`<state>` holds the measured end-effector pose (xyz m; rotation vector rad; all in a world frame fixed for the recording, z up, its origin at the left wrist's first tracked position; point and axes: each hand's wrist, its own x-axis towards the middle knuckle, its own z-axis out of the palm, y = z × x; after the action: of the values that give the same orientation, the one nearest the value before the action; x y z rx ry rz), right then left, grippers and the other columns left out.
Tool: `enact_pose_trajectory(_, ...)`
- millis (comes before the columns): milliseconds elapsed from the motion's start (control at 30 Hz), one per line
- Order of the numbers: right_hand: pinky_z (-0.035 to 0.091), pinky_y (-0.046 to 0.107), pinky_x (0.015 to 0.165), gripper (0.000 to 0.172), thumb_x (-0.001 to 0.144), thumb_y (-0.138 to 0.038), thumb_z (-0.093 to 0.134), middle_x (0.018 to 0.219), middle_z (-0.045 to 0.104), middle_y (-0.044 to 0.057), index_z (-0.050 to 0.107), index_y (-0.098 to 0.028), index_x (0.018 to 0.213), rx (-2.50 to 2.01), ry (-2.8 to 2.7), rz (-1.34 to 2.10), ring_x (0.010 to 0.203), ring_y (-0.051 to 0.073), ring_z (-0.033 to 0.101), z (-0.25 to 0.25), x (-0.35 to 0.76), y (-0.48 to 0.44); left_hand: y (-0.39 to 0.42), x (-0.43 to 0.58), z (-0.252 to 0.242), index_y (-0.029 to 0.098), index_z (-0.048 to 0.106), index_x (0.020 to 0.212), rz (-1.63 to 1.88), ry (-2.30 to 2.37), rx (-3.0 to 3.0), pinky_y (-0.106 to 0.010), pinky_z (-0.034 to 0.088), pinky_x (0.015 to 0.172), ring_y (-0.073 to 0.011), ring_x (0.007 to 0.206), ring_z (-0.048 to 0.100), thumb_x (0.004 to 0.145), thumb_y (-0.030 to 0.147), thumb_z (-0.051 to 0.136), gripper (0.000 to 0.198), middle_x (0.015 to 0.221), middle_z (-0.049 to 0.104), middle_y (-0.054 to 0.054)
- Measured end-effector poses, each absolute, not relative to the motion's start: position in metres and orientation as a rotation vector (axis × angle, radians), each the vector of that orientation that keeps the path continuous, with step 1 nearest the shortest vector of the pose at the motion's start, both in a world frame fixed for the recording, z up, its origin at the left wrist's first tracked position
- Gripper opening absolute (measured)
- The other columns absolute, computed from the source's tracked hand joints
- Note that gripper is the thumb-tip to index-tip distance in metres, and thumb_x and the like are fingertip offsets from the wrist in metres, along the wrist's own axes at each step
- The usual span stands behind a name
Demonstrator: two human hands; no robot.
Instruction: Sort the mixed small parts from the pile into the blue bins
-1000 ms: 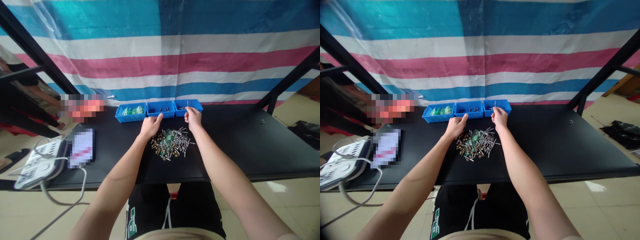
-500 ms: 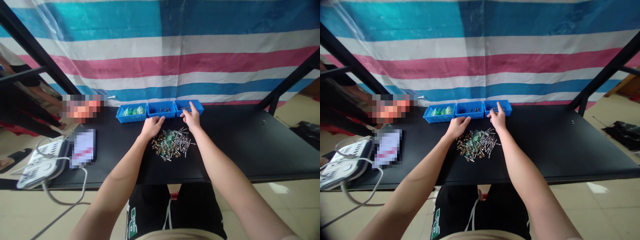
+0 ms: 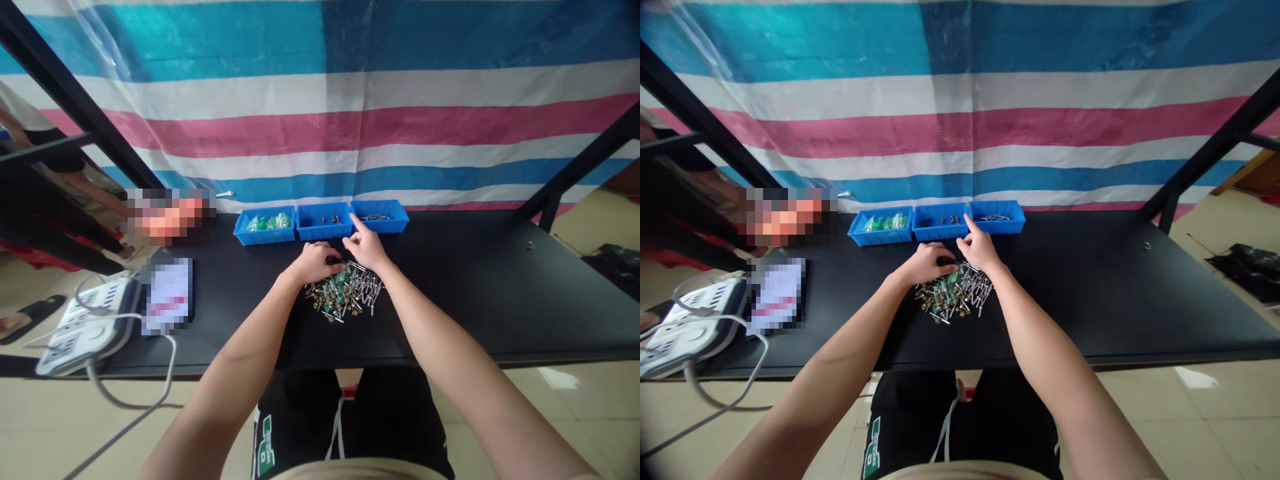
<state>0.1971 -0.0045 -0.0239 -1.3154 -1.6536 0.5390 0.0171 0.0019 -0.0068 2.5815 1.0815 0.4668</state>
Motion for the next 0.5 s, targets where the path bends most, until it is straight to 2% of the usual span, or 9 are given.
enact_pose_trajectory(67, 0.048, 0.027, 0.070, 0.061, 0.079, -0.021, 0.057, 0.062, 0.068, -0.001, 0.046, -0.013, 0.138, -1.322, -1.777, 0.500, 0.058, 0.014, 0.061, -0.0244, 0.1956, -0.0062, 0.0027, 0.0169, -0.0061, 0.022, 0.074, 0.094, 0.469, 1.043, 2.584, -0.032, 0.044, 0.084, -0.0204, 0.087, 0.062, 0.079, 0.041, 0.064, 0.026, 0.090, 0.067, -0.006)
enact_pose_trajectory(200, 0.044, 0.025, 0.062, 0.033, 0.080, -0.022, 0.056, 0.057, 0.066, -0.001, 0.069, -0.013, 0.110, -1.353, -1.940, 0.464, 0.052, 0.012, 0.056, -0.0258, 0.1953, -0.0067, 0.0047, 0.0168, -0.0046, 0.021, 0.075, 0.091, 0.460, 0.982, 2.600, -0.029, 0.046, 0.079, -0.0183, 0.080, 0.063, 0.079, 0.030, 0.062, 0.020, 0.086, 0.069, -0.006)
enact_pose_trajectory(333, 0.040, 0.024, 0.058, 0.024, 0.079, -0.020, 0.057, 0.062, 0.068, 0.001, 0.074, -0.016, 0.095, -1.348, -1.997, 0.453, 0.053, 0.012, 0.056, -0.0257, 0.1955, -0.0069, 0.0058, 0.0161, -0.0045, 0.020, 0.075, 0.088, 0.465, 0.958, 2.571, -0.029, 0.047, 0.077, -0.0178, 0.076, 0.064, 0.077, 0.025, 0.062, 0.017, 0.087, 0.072, -0.005)
enact_pose_trajectory(500, 0.038, 0.023, 0.055, 0.022, 0.079, -0.020, 0.057, 0.062, 0.068, 0.001, 0.074, -0.018, 0.092, -1.359, -1.996, 0.469, 0.053, 0.012, 0.056, -0.0251, 0.1952, -0.0077, 0.0067, 0.0141, -0.0053, 0.018, 0.073, 0.090, 0.589, 1.019, 2.466, -0.028, 0.048, 0.076, -0.0178, 0.077, 0.065, 0.082, 0.018, 0.050, 0.025, 0.086, 0.073, -0.005)
